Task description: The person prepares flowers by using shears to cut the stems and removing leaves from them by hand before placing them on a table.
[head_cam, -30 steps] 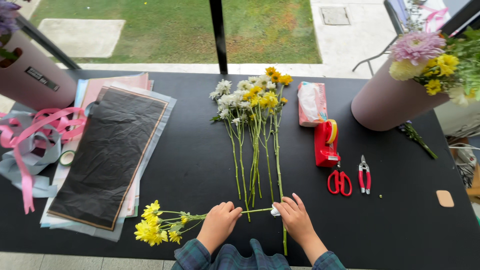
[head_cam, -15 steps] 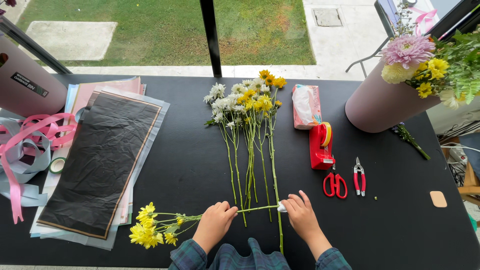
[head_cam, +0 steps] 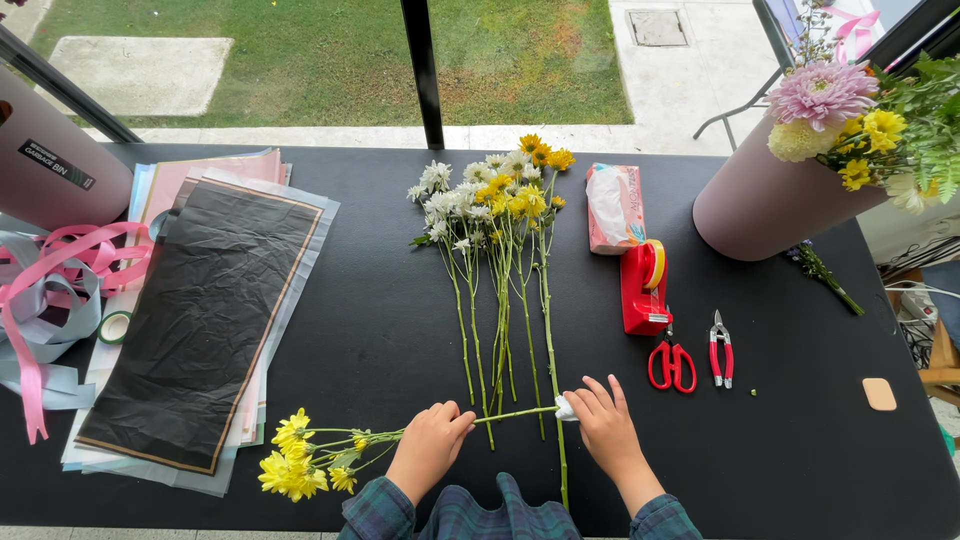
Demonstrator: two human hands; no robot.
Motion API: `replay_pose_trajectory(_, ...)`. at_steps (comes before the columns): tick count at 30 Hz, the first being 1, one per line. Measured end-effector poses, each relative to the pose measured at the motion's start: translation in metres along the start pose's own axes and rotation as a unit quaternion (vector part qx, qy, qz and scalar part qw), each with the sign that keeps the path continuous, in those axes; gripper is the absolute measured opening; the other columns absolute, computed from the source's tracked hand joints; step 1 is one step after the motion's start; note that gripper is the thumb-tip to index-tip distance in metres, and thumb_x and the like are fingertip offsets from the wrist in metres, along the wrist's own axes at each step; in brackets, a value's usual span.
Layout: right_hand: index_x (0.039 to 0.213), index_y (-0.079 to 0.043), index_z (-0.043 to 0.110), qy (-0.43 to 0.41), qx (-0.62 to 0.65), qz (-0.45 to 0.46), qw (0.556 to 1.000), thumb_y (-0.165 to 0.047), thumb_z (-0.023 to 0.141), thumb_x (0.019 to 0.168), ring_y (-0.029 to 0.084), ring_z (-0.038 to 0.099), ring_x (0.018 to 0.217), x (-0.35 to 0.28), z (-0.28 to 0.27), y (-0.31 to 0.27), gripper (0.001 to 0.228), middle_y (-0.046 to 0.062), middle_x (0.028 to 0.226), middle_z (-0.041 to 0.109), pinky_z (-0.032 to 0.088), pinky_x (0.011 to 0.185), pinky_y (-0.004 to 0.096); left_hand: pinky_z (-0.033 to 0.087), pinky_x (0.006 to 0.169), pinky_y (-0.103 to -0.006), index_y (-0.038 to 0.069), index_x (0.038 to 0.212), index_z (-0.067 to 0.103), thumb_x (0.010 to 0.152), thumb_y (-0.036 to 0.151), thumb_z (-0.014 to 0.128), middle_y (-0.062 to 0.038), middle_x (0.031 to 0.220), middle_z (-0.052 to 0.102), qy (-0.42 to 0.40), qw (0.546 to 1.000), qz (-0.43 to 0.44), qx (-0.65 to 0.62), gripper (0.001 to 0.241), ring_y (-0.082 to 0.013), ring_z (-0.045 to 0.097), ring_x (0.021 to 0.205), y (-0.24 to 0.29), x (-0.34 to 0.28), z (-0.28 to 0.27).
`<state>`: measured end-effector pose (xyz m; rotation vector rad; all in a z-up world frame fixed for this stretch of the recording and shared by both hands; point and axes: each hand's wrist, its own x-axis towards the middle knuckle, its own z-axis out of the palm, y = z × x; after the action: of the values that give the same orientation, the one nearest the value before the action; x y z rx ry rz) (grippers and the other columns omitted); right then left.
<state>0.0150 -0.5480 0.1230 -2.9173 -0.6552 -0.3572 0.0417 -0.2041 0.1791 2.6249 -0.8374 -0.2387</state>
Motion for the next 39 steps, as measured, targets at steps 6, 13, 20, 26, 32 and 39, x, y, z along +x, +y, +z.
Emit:
replay_pose_trajectory(6, 0.133, -0.017, 0.062, 0.025, 0.024, 0.082, 0.996, 0.002, 0.062, 0.085, 0.031, 0.052, 0.139, -0.008, -0.001, 0.004, 0.052, 0.004, 0.127, 0.066, 0.032, 0.121, 0.058, 0.048, 0.059, -0.0411, 0.01, 0.106, 0.065, 0.104, 0.018, 0.06, -0.006, 0.086, 0.054, 0.016, 1.0, -0.002, -0.003, 0.009, -0.0244, 0.053, 0.071, -0.005, -0.003, -0.005)
replay_pose_trajectory(13, 0.143, -0.016, 0.065, 0.054, 0.26, 0.482, 0.835, -0.022, 0.058, 0.1, 0.028, 0.049, 0.128, -0.018, 0.005, 0.004, 0.044, 0.006, 0.133, 0.065, 0.044, 0.108, 0.043, 0.05, 0.062, -0.0406, 0.013, 0.108, 0.065, 0.104, 0.021, 0.059, -0.006, 0.088, 0.056, 0.008, 1.0, -0.022, 0.004, 0.011, -0.0239, 0.055, 0.073, -0.011, -0.01, -0.002)
replay_pose_trajectory(20, 0.137, -0.009, 0.064, 0.163, 0.309, 0.406, 0.844, -0.017, 0.064, 0.095, 0.024, 0.065, 0.11, -0.01, -0.002, -0.067, 0.042, 0.01, 0.12, 0.063, 0.051, 0.098, 0.035, 0.049, 0.053, -0.0417, 0.014, 0.111, 0.065, 0.106, 0.026, 0.056, -0.005, 0.086, 0.053, -0.006, 0.999, -0.044, -0.008, 0.016, -0.0254, 0.056, 0.07, -0.001, -0.005, 0.011)
replay_pose_trajectory(26, 0.13, -0.012, 0.066, 0.128, 0.176, 0.06, 0.974, 0.002, 0.06, 0.092, 0.03, 0.065, 0.106, 0.013, -0.018, -0.109, 0.042, 0.012, 0.121, 0.064, 0.05, 0.079, 0.043, 0.051, 0.057, -0.0493, 0.018, 0.1, 0.063, 0.108, 0.036, 0.048, -0.003, 0.086, 0.057, -0.096, 0.992, -0.08, -0.033, 0.024, -0.0318, 0.064, 0.074, 0.006, 0.002, 0.023)
replay_pose_trajectory(32, 0.137, -0.01, 0.062, 0.083, 0.101, -0.011, 0.991, -0.002, 0.054, 0.097, 0.033, 0.06, 0.112, 0.021, -0.008, -0.118, 0.042, 0.014, 0.128, 0.06, 0.048, 0.084, 0.047, 0.05, 0.06, -0.0488, 0.018, 0.1, 0.066, 0.108, 0.033, 0.047, -0.005, 0.084, 0.062, -0.127, 0.988, -0.063, -0.061, 0.025, -0.0327, 0.064, 0.072, 0.011, 0.003, 0.022)
replay_pose_trajectory(39, 0.105, -0.01, 0.065, 0.092, 0.069, -0.071, 0.991, 0.001, 0.049, 0.094, 0.029, 0.056, 0.101, 0.032, -0.002, -0.113, 0.022, 0.007, 0.102, 0.061, 0.044, 0.101, 0.048, 0.049, 0.057, -0.048, 0.018, 0.093, 0.065, 0.109, 0.034, 0.047, -0.005, 0.083, 0.063, -0.146, 0.987, -0.058, -0.043, 0.029, -0.0321, 0.063, 0.068, 0.009, 0.0, 0.028)
